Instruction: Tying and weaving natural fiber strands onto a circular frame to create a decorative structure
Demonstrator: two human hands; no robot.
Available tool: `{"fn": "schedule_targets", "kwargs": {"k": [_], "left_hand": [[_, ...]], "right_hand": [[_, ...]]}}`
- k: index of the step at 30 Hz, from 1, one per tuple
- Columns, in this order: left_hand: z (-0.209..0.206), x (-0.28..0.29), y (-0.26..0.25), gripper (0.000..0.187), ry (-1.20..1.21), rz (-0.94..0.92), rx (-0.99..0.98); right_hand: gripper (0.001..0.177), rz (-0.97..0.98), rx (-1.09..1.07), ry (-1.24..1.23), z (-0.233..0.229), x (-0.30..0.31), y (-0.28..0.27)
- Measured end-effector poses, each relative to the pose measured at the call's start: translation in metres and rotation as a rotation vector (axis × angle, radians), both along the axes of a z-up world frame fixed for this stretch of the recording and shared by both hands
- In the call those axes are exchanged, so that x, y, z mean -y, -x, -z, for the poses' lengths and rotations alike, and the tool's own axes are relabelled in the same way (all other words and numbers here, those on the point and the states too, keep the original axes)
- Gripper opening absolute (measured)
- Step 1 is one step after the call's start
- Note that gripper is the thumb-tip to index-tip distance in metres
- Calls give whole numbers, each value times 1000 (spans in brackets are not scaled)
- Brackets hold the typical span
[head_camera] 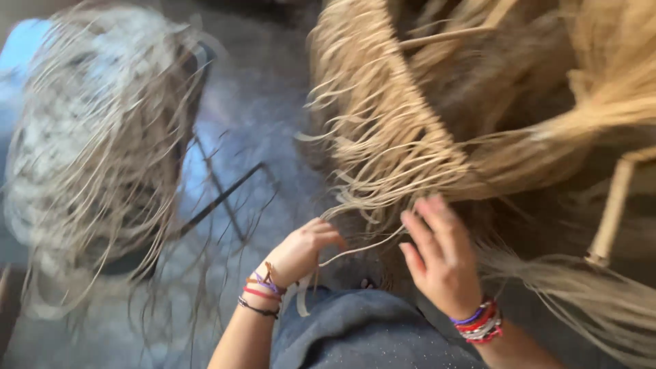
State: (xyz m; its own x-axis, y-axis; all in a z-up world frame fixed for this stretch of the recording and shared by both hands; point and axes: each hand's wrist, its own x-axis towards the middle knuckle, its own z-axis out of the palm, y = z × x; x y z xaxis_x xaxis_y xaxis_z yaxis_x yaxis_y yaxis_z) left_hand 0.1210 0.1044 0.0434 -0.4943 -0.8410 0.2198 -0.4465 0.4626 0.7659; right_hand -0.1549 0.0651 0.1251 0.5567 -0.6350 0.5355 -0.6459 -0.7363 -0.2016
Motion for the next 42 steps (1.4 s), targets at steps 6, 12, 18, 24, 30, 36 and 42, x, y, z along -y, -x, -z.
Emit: {"fn": "schedule_targets", "kwargs": {"k": [6,12,18,24,30,36,42], "left_hand": [[-19,-44,-38,77,-43,-267,-40],[-56,-63,-93,28,114,-747,-140],[-59,-82,-187,17,251,-939,-132],[-52,-84,-256,16,230,-1032,-121],[-12,-65,-312,20,148,-1251,-152],[137,-33,-393,34,-233,-1674,-583],[191,0,-440,51,-294,-1779,-1027]], "right_hand": [[53,-340,-164,-95,33,-21,-79],[47,-517,-115,-84,48,-30,-180],[48,-672,-8,-144,49,-27,-291],[51,-756,-3,-248,42,-12,-369],[56,-877,-45,-329,49,26,-435],[57,-1080,-132,-357,56,71,-504],[59,-1238,-236,-336,73,112,-566]]}}
